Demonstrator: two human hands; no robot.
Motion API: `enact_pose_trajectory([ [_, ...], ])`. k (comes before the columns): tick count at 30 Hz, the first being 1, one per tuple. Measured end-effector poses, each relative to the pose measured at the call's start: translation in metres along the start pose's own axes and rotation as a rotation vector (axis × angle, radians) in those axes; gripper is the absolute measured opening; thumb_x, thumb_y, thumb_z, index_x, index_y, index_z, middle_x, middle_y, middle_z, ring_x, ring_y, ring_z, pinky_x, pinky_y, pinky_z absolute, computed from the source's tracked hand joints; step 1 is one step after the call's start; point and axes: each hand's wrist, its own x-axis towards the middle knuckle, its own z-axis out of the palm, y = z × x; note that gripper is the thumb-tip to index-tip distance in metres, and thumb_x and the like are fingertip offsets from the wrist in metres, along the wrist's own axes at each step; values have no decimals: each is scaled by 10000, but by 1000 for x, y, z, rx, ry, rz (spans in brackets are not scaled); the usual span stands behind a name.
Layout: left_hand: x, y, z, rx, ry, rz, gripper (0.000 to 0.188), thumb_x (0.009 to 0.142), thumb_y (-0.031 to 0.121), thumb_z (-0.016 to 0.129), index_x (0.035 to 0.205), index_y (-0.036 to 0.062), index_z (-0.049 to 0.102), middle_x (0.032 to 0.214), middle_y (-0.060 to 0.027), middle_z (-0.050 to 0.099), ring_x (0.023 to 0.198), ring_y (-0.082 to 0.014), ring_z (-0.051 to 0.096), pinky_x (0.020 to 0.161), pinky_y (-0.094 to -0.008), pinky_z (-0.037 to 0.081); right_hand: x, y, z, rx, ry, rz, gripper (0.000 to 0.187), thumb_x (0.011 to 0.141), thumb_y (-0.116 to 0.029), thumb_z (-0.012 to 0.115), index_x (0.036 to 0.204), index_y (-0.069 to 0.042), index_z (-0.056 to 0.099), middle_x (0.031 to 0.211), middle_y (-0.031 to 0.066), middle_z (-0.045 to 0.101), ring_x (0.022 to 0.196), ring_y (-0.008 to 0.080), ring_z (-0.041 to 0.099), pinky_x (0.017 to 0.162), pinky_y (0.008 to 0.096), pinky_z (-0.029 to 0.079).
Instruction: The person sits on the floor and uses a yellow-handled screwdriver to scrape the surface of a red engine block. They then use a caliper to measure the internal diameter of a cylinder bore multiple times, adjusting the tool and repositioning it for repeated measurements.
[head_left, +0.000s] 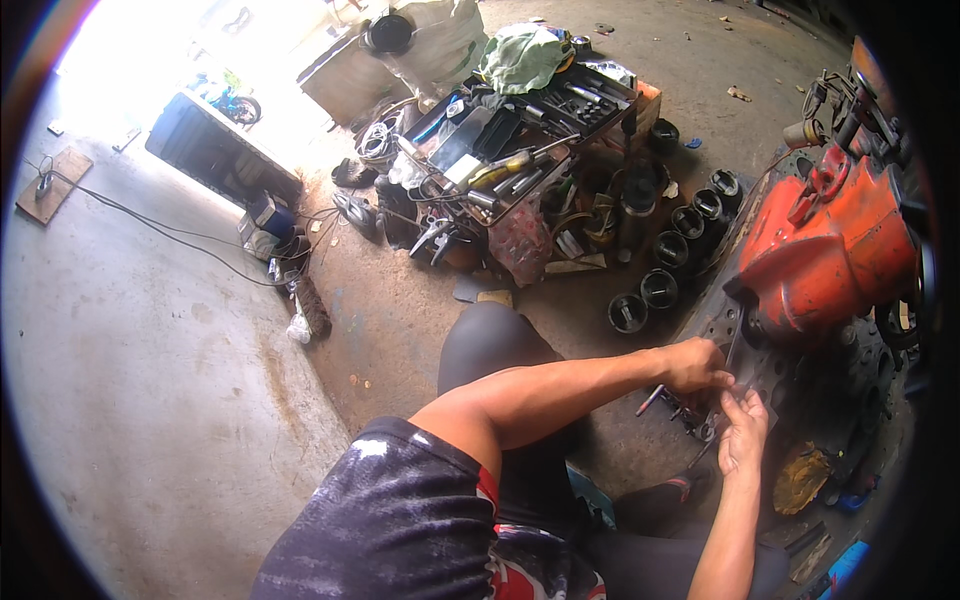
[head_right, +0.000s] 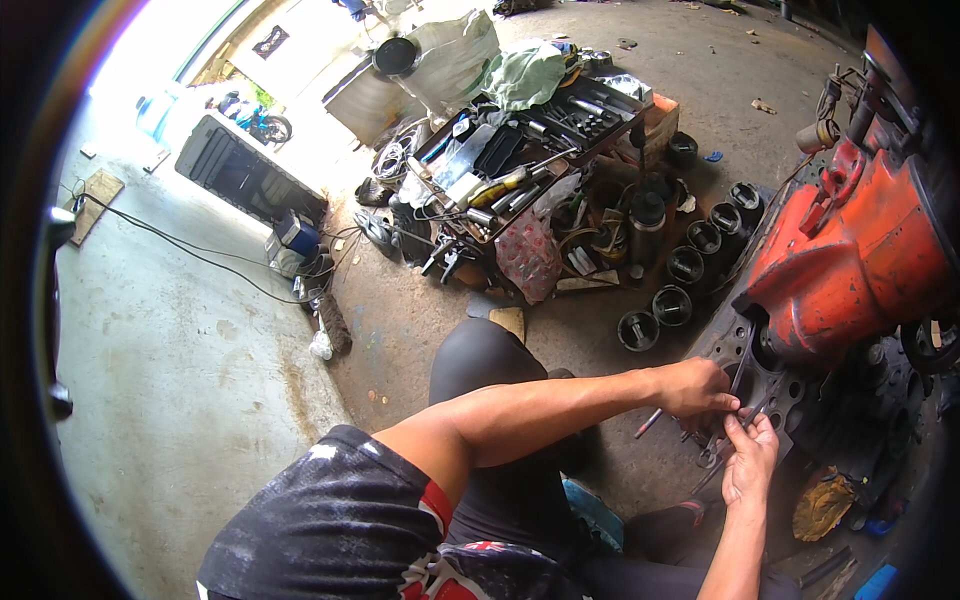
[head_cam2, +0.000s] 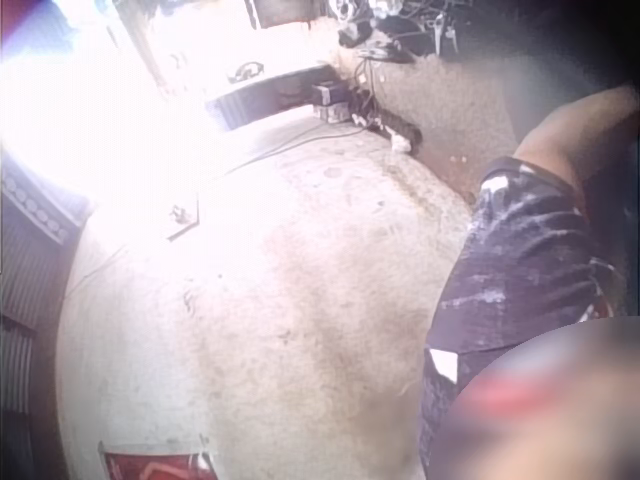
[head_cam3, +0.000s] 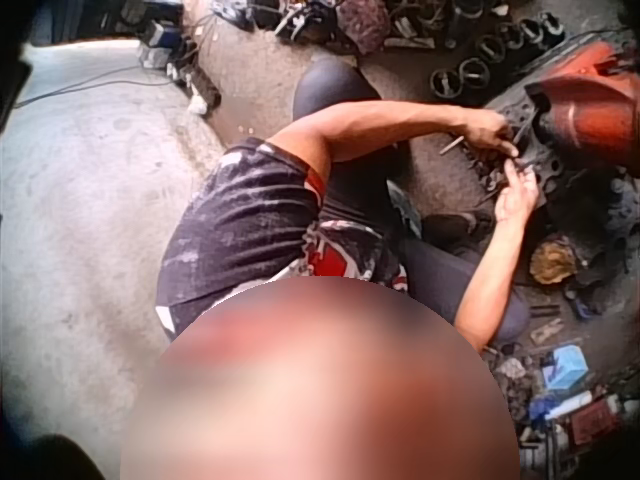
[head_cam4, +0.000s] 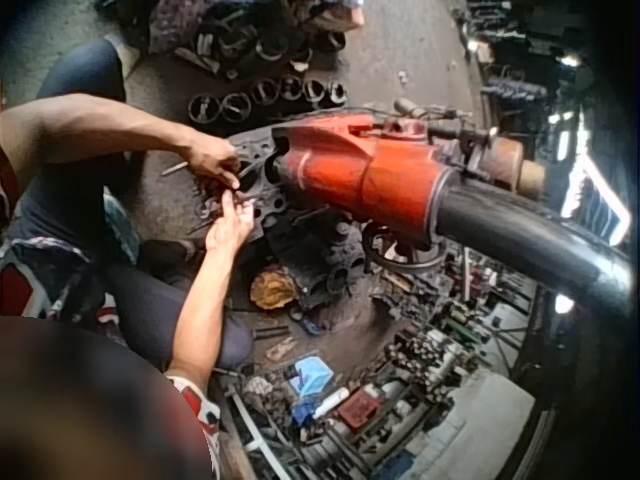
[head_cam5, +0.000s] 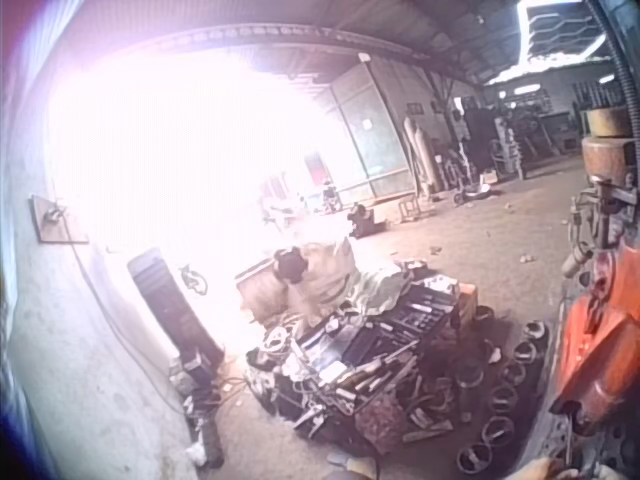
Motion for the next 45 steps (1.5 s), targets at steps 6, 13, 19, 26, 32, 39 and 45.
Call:
enact_pose_trajectory([
  [6,0,0,0,-68,-10,-30,416,1054,294,530,885,-73,625,714,-157,708,627,-238,731,547,-343,596,0,2,1,4,41,-1,285,907,-26,723,1134,-32,551,1077,81,663,935,160,663,786,294,534],
  [13,0,-1,0,-31,-4,18,422,1055,295,526,870,-70,627,700,-146,701,612,-232,725,540,-342,592,1,2,1,31,23,5,297,908,-9,708,1150,-19,535,1087,93,655,951,168,660,804,303,537],
  [19,0,0,0,-66,-10,-6,423,1057,296,522,869,-69,624,698,-147,699,611,-234,724,532,-341,590,1,1,0,24,21,8,302,907,-11,713,1150,-15,534,1089,100,650,962,175,658,825,309,541],
  [26,0,-1,1,-42,2,3,424,1056,296,524,868,-70,624,701,-149,701,617,-237,727,531,-341,592,0,0,2,10,40,-8,295,910,-18,714,1148,-22,540,1093,96,657,953,170,659,807,309,541],
  [32,0,-1,1,-4,12,25,415,1052,291,531,871,-68,635,703,-142,707,621,-236,730,541,-341,595,-1,2,1,2,45,4,289,910,-25,716,1143,-34,545,1085,89,661,936,158,658,769,296,530],
  [39,-1,0,0,-26,-1,11,406,1050,287,532,881,-67,639,700,-139,706,616,-234,729,546,-345,591,-1,1,2,-6,49,7,283,909,-19,712,1135,-39,542,1075,83,661,917,145,659,733,274,523],
  [45,-2,1,0,-111,-26,-55,405,1050,289,531,879,-60,641,694,-141,705,600,-231,724,540,-343,583,-2,1,4,0,56,13,292,908,-22,715,1141,-36,539,1059,77,660,912,143,657,723,278,523],
])
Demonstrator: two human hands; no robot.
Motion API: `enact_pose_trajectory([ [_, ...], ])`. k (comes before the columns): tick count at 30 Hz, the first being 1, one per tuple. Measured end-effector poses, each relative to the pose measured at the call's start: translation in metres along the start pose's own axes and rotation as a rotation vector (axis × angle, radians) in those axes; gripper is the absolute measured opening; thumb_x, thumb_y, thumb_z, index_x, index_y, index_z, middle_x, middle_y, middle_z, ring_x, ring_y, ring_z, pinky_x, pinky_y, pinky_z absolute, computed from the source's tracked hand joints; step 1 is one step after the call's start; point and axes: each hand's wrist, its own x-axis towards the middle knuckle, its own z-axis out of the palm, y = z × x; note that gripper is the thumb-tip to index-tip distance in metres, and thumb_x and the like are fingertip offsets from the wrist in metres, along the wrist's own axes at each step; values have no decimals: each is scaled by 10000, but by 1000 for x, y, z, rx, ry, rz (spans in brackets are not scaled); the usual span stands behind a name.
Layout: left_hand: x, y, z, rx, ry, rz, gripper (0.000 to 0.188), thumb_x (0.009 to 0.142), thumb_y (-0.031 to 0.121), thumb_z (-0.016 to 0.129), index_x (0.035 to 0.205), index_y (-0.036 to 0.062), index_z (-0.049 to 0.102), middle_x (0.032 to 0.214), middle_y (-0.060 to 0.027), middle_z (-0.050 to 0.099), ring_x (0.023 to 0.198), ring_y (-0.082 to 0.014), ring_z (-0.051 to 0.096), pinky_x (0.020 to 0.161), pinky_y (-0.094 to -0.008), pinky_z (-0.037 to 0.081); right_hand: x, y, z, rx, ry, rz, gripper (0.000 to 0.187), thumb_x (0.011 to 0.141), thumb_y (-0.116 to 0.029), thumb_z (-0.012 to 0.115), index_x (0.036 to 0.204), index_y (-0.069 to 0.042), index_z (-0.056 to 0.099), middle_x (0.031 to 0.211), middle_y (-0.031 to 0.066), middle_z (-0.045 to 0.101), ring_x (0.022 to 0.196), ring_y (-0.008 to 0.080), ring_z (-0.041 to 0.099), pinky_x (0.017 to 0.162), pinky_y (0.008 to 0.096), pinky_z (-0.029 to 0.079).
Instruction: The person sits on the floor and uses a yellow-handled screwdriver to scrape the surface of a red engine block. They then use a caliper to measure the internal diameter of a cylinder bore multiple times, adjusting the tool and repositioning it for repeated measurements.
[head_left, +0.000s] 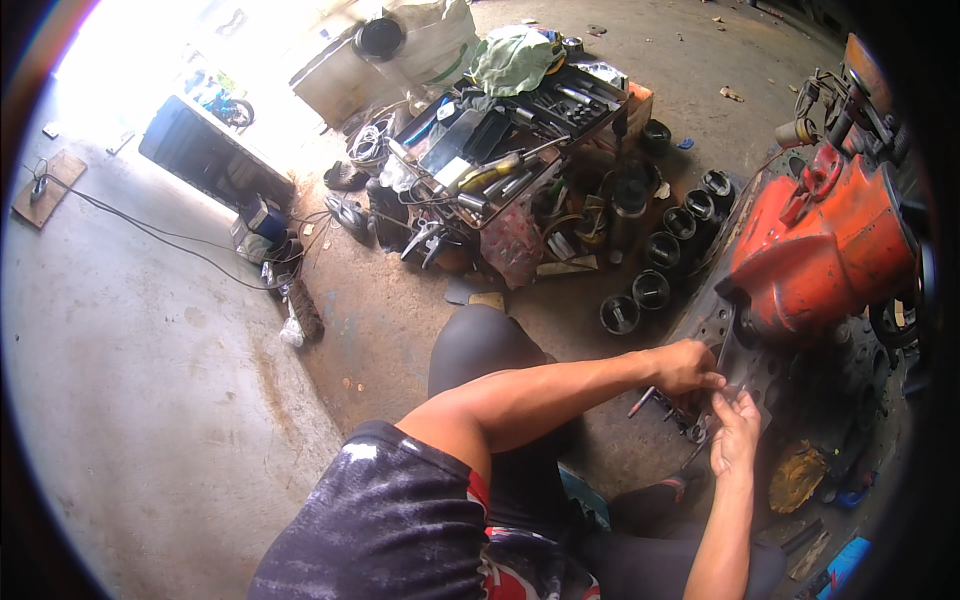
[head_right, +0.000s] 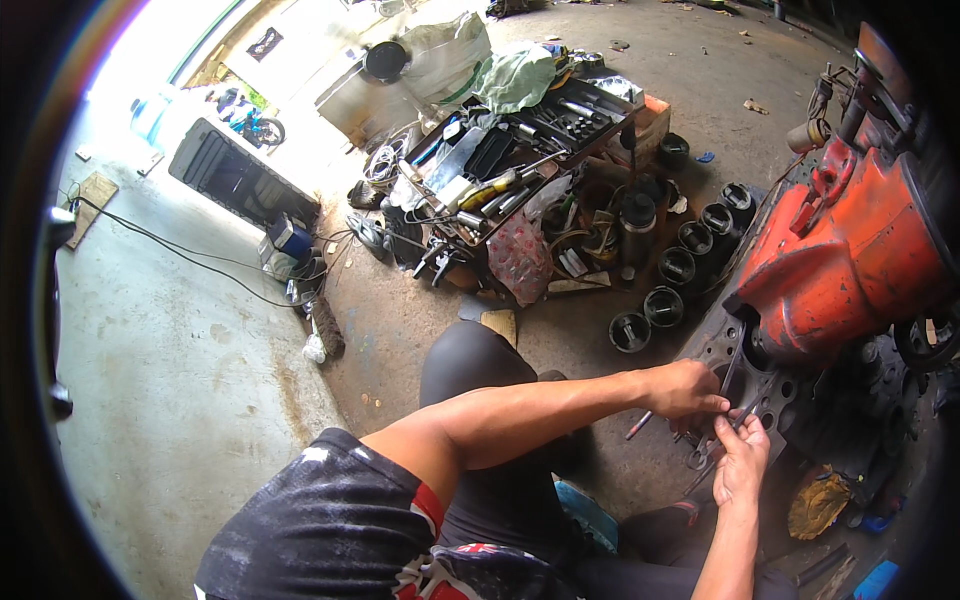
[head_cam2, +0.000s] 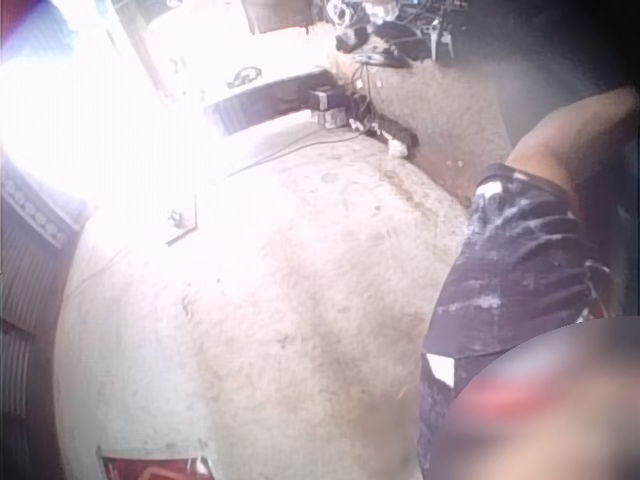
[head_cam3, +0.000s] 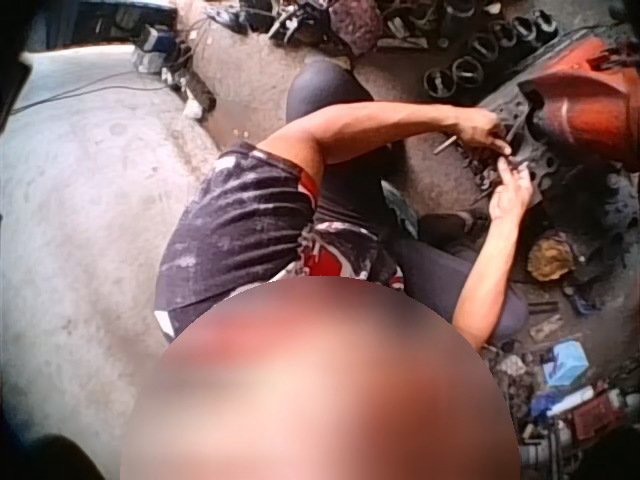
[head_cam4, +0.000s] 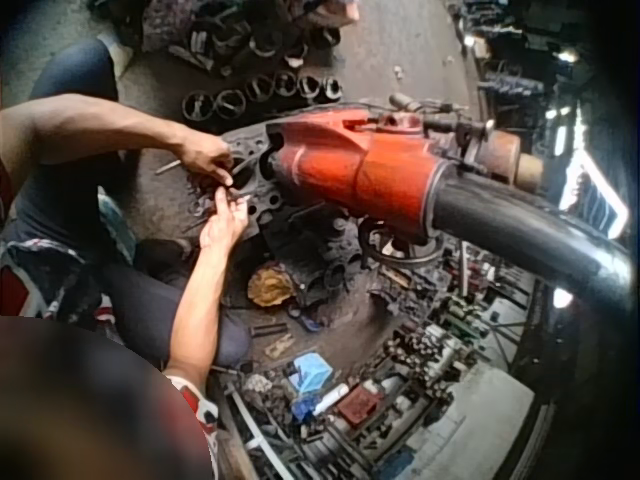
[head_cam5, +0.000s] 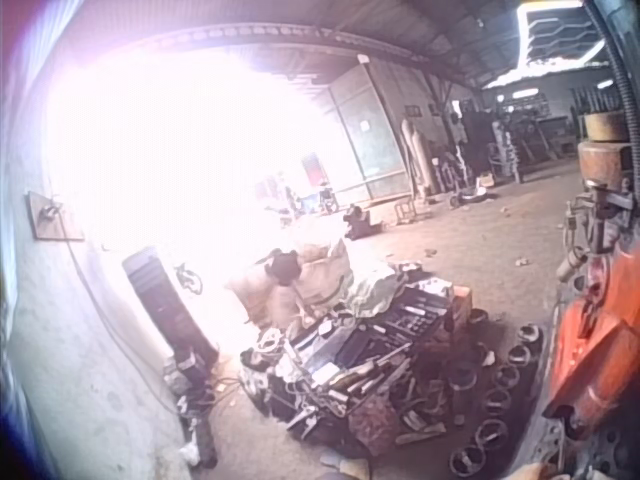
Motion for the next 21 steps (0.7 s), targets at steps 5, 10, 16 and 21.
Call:
enact_pose_trajectory([
  [5,-1,0,0,-21,0,-12,406,1051,294,531,882,-60,637,685,-142,703,598,-231,722,540,-349,578,2,3,-2,2,-12,-11,296,907,-30,718,1143,-32,538,1059,77,660,904,145,658,717,289,528],
  [10,0,0,0,-16,-10,-11,420,1053,305,526,885,-65,631,697,-147,703,613,-234,725,545,-354,580,2,2,-3,20,-32,-17,296,909,-33,716,1146,-28,538,1062,80,660,898,148,660,711,290,531],
  [16,-1,2,-1,-17,-11,-32,431,1057,310,520,883,-70,628,720,-151,701,627,-242,728,549,-347,593,2,0,-1,-4,-16,-12,298,912,-35,712,1153,-29,537,1072,83,660,906,152,663,715,288,532],
  [21,-1,2,-1,-16,-4,-9,430,1055,309,526,883,-72,626,716,-148,696,624,-238,727,546,-342,597,1,1,-2,-22,-17,-27,287,914,-41,713,1143,-36,539,1062,78,662,909,158,665,720,297,530],
])
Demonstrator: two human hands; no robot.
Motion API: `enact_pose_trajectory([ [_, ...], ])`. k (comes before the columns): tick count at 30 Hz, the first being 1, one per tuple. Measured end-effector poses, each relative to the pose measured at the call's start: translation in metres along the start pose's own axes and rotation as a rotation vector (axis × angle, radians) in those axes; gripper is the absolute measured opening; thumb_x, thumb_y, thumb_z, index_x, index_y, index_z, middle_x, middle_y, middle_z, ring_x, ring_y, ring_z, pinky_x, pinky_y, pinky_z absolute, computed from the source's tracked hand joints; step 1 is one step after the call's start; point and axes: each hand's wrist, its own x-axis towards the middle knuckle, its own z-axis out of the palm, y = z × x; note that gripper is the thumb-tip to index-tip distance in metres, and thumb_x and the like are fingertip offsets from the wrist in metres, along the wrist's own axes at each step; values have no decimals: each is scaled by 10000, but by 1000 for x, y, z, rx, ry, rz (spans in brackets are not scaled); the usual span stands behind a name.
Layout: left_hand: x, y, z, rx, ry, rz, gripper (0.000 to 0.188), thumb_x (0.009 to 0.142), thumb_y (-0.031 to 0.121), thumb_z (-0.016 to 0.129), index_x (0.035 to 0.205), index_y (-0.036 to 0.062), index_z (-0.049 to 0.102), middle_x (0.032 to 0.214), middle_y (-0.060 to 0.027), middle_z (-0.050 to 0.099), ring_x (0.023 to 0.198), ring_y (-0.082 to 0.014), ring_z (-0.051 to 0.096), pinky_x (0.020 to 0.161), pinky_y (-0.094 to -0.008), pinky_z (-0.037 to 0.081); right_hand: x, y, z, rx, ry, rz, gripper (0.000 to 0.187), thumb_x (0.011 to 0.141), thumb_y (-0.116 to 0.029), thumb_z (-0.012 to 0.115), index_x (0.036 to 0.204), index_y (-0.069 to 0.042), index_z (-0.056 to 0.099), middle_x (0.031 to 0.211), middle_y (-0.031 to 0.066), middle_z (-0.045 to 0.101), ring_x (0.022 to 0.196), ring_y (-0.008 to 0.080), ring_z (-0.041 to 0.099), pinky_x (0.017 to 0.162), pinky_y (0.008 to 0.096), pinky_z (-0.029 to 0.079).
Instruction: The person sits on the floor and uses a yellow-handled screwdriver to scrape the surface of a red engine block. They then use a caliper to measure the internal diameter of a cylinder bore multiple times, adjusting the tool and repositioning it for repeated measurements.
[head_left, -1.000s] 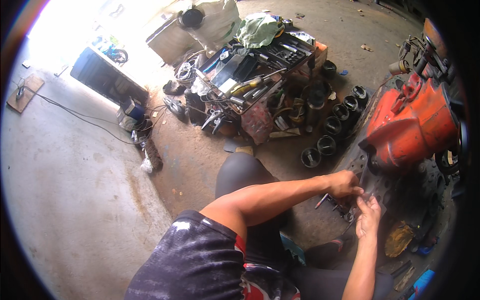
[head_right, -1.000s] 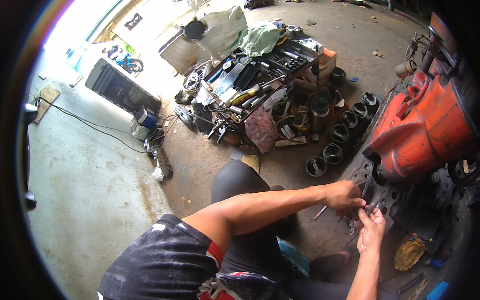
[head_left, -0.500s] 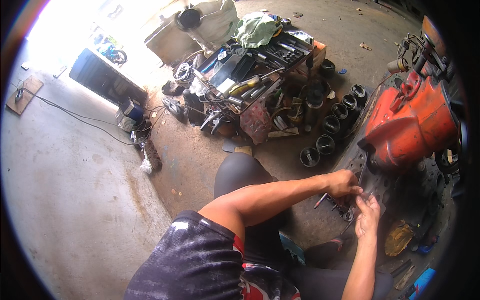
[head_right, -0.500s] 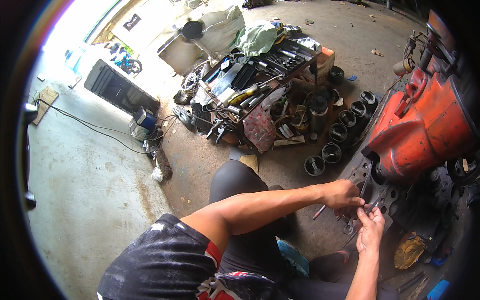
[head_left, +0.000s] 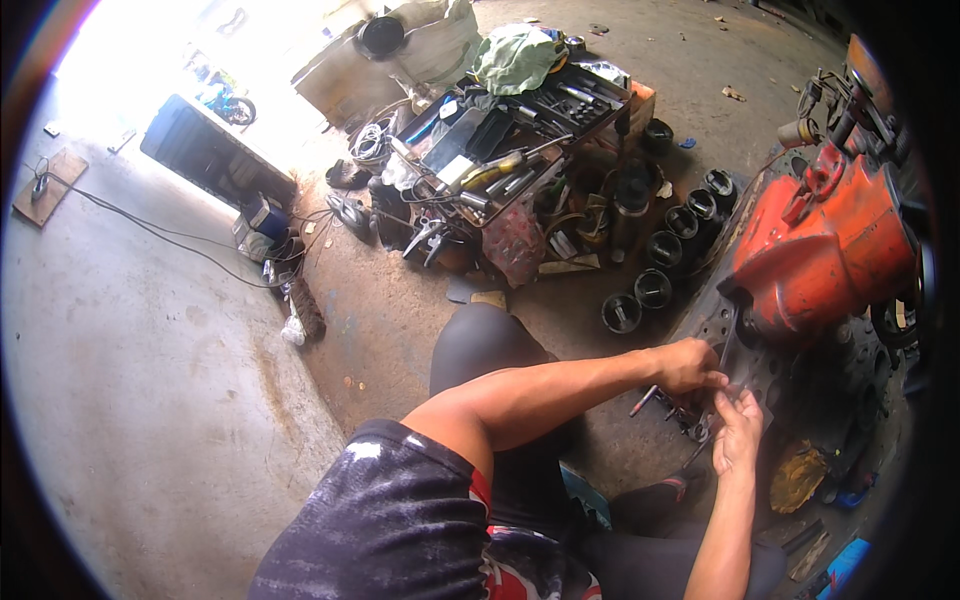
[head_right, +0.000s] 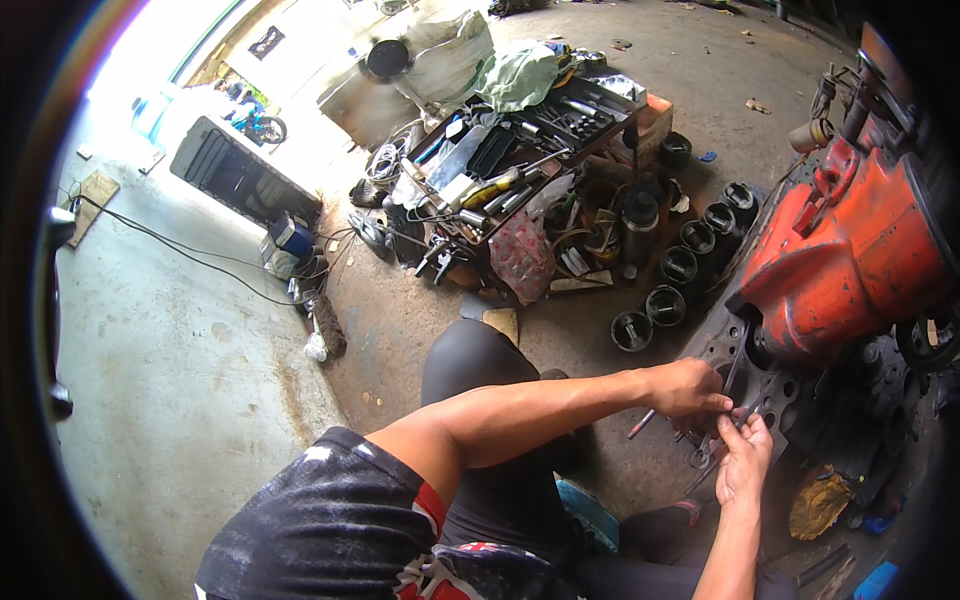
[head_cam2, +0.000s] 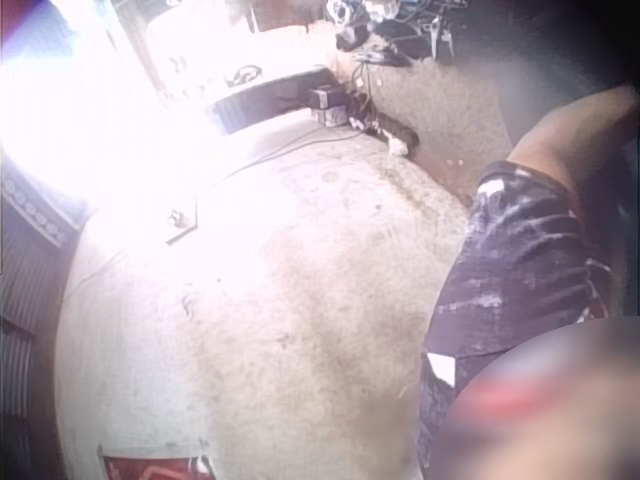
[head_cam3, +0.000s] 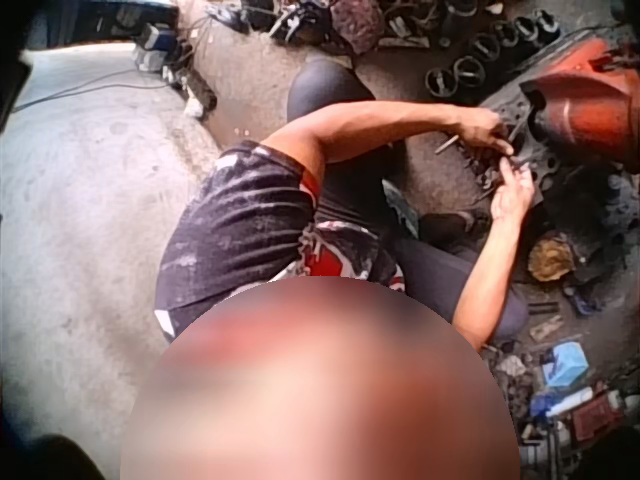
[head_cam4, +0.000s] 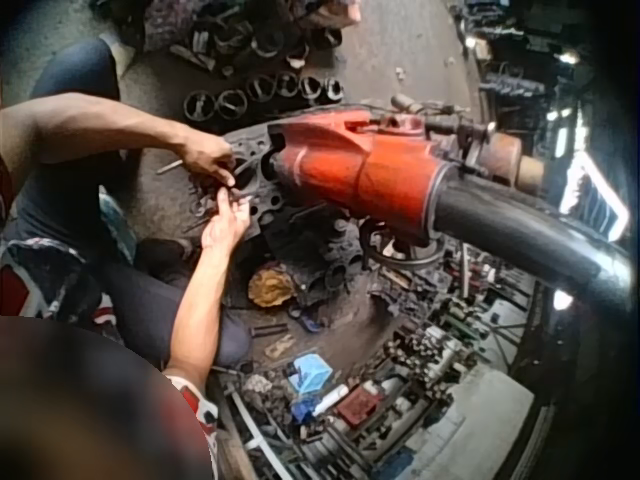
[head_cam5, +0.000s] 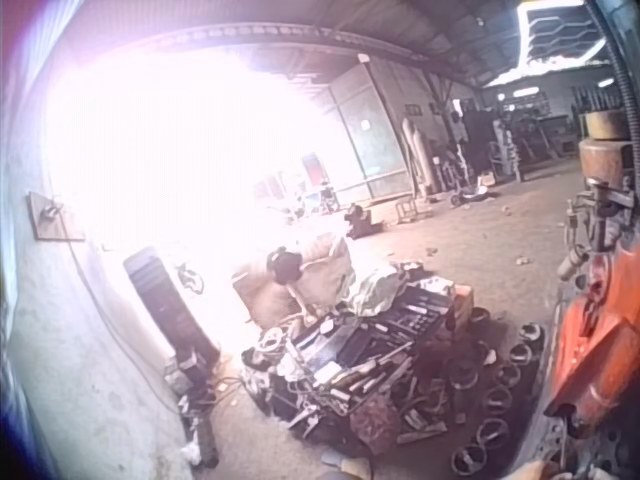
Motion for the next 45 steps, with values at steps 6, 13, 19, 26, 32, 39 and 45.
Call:
enact_pose_trajectory([
  [6,2,-3,1,-27,1,-22,424,1050,306,538,885,-75,625,711,-146,694,619,-236,726,536,-344,599,-1,0,1,4,7,13,275,917,-43,709,1136,-43,542,1057,74,664,915,158,663,727,291,515],
  [13,4,-6,1,11,2,15,422,1054,303,533,898,-79,621,705,-143,696,616,-237,727,528,-342,599,1,3,2,71,-16,-19,268,910,-7,703,1124,-38,544,1062,84,662,923,164,659,769,301,526],
  [19,4,-5,1,39,12,31,430,1057,309,525,891,-76,620,708,-146,702,621,-237,730,531,-340,597,0,1,1,77,-14,-1,276,905,-11,712,1123,-40,545,1060,81,660,904,150,653,735,288,521],
  [26,3,-3,1,30,10,25,427,1057,310,526,880,-68,619,709,-149,703,621,-234,728,540,-342,589,1,-1,-1,7,2,21,273,911,-33,715,1125,-53,548,1057,65,661,884,137,653,686,274,513],
  [32,2,-2,1,28,11,7,428,1054,309,530,875,-69,624,706,-146,702,626,-236,731,542,-342,590,1,1,1,19,14,10,270,913,-37,716,1124,-52,549,1058,66,661,889,138,653,690,271,517],
  [39,1,0,1,-11,13,-18,424,1044,323,545,888,-59,642,716,-147,708,633,-237,733,561,-347,590,0,-1,1,20,4,8,265,913,-33,711,1126,-50,554,1063,59,662,905,132,652,703,257,509],
  [45,2,-1,0,95,44,7,413,1027,349,581,1012,-53,673,754,-148,722,641,-215,725,589,-348,586,-1,0,4,-30,-12,-14,228,921,-50,686,1126,-56,587,1053,45,663,918,132,655,716,250,507],
])
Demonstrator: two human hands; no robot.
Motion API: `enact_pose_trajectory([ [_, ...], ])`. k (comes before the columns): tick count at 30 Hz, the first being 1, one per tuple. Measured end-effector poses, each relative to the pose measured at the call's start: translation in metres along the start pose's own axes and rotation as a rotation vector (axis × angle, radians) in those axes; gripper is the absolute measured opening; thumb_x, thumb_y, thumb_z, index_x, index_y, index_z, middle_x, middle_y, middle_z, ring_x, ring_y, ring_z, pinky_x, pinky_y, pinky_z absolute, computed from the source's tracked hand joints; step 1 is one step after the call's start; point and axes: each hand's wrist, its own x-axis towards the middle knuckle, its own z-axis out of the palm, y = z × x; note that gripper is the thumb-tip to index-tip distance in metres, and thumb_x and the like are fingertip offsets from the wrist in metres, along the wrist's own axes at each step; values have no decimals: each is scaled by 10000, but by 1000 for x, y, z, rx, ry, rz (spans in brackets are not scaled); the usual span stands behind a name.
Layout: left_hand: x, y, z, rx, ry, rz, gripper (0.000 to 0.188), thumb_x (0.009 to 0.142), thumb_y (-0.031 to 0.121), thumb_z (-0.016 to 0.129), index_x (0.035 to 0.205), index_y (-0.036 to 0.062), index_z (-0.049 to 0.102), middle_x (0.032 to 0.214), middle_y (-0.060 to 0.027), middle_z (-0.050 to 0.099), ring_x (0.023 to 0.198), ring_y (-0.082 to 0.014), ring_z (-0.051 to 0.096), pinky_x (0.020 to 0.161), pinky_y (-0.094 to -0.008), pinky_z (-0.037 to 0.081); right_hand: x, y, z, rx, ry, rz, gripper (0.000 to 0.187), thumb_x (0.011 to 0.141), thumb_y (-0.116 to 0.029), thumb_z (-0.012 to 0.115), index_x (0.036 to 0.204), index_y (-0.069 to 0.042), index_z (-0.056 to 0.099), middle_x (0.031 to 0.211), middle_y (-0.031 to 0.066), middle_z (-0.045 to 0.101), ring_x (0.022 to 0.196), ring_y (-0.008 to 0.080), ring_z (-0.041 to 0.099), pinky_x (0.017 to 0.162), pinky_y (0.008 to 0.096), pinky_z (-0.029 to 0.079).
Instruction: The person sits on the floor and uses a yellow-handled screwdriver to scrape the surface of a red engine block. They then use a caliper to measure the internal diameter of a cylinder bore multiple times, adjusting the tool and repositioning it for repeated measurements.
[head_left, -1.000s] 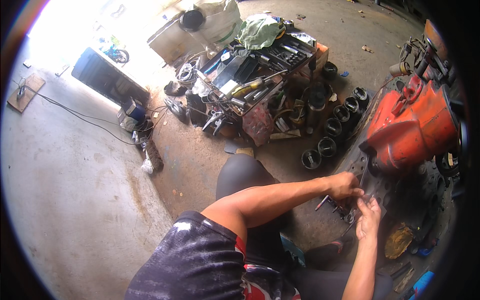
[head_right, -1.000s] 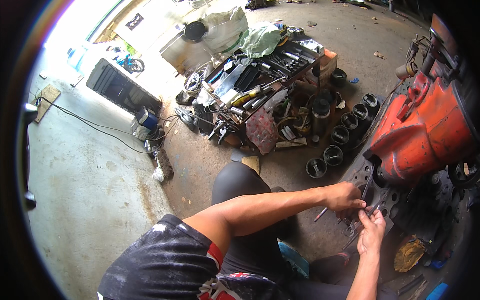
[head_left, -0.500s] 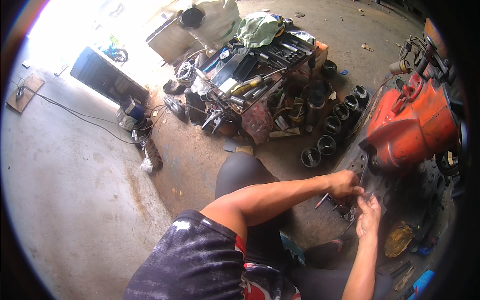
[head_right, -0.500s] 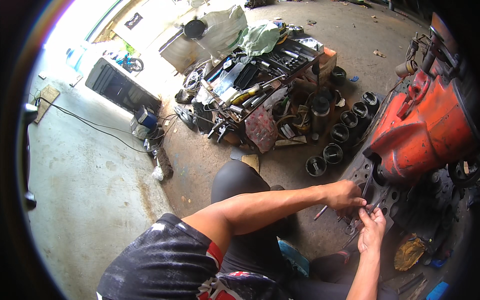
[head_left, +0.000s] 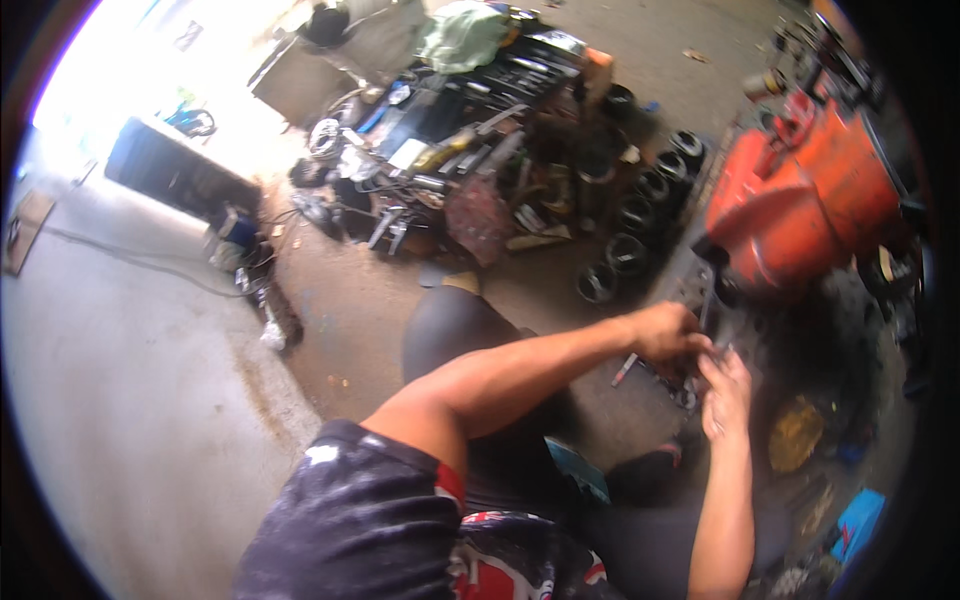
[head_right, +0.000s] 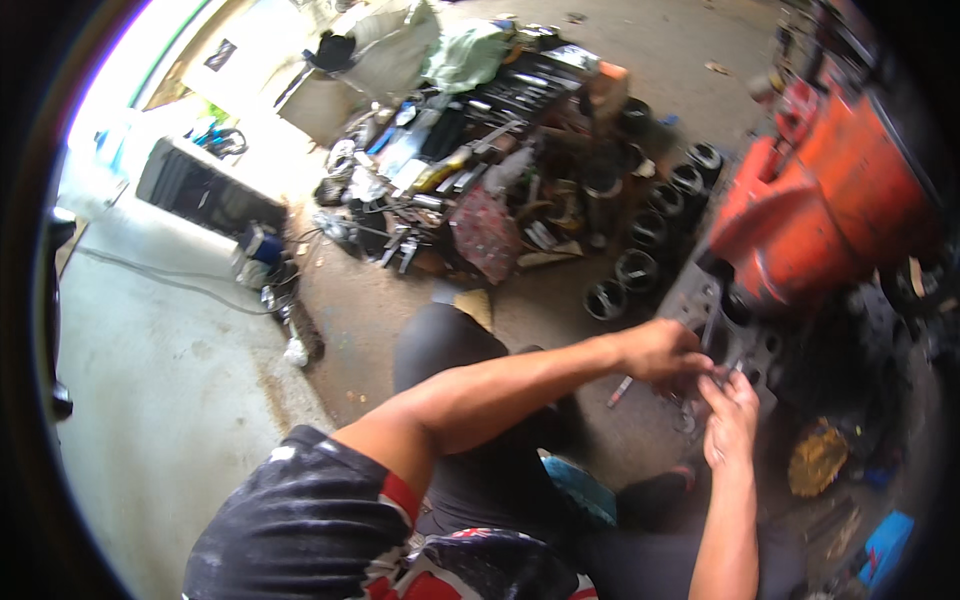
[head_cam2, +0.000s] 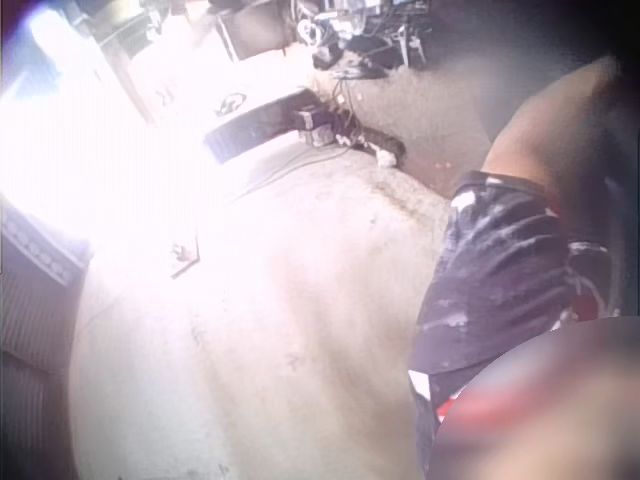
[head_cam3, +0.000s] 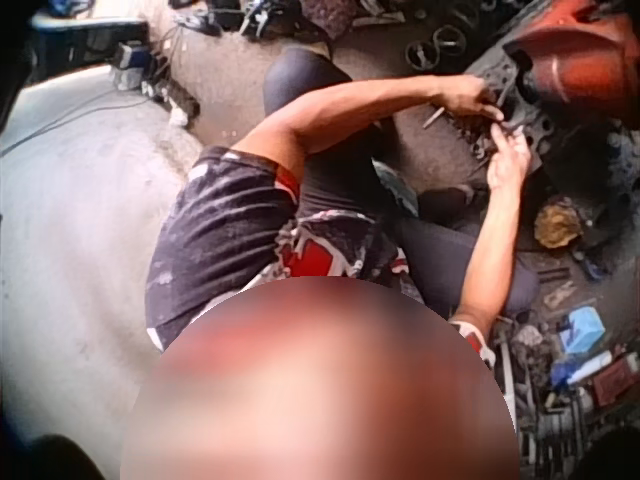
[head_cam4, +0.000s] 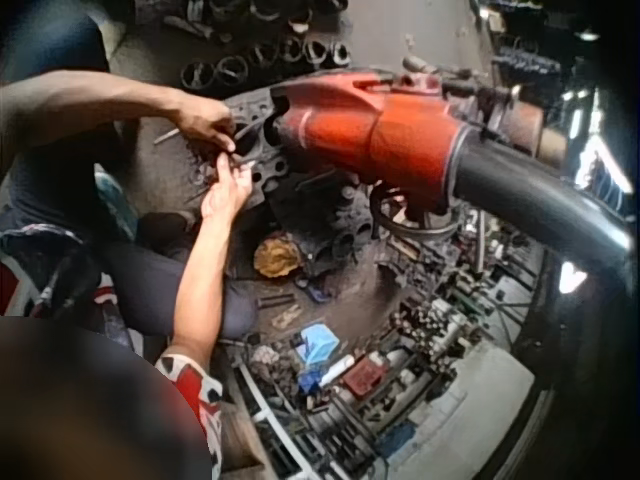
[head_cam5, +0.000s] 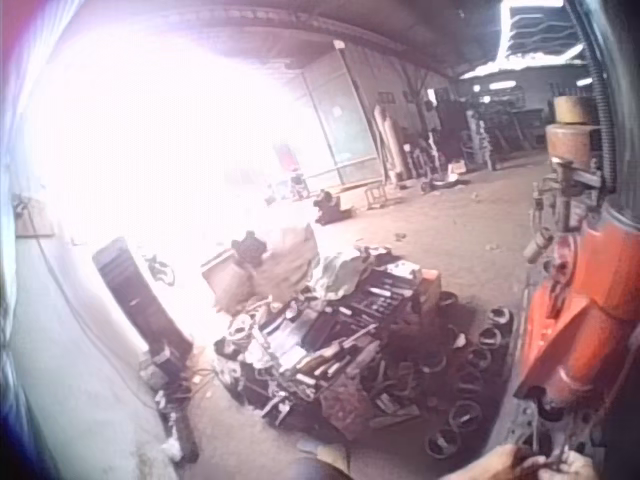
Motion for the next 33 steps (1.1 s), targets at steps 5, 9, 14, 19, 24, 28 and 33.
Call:
enact_pose_trajectory([
  [5,5,-7,1,-144,-66,-128,404,1016,362,617,1045,-38,668,805,-129,707,660,-185,717,609,-336,608,1,2,-3,-24,30,4,264,897,-53,725,1122,-39,586,1048,60,666,945,136,660,689,275,540],
  [9,7,-7,1,-150,-44,-142,436,1009,387,625,963,-46,643,770,-123,700,647,-189,710,592,-327,584,2,1,-2,19,57,25,287,884,-52,745,1118,-18,582,1003,69,679,863,138,674,645,248,550],
  [14,9,-6,2,-127,-52,-169,408,1019,361,615,955,-41,649,768,-103,692,651,-179,700,579,-306,579,2,0,-2,29,57,55,286,891,-53,746,1118,-29,575,972,75,694,813,141,686,647,261,563],
  [19,11,-9,2,-126,-61,-161,405,1035,351,590,957,-41,651,749,-93,689,633,-159,695,563,-288,579,2,-1,-4,35,42,62,303,889,-51,752,1123,-18,564,972,83,678,835,150,680,680,286,582],
  [24,12,-11,2,-132,-62,-152,428,1029,365,593,922,-47,637,744,-119,699,640,-191,715,566,-311,584,4,-1,-6,6,36,67,315,905,-59,738,1160,-10,561,1040,94,667,914,168,668,716,315,574],
  [28,13,-12,2,-115,-60,-145,433,1029,361,592,906,-52,631,748,-132,706,648,-208,726,567,-321,587,4,0,-6,-2,32,64,321,902,-65,743,1161,-11,561,1038,93,668,917,161,665,713,305,570],
  [33,12,-12,2,-118,-62,-143,434,1029,361,592,915,-55,635,746,-135,707,653,-211,728,568,-321,588,3,-2,-6,-12,43,73,316,903,-66,742,1160,-19,564,1022,83,671,904,151,663,705,293,561],
])
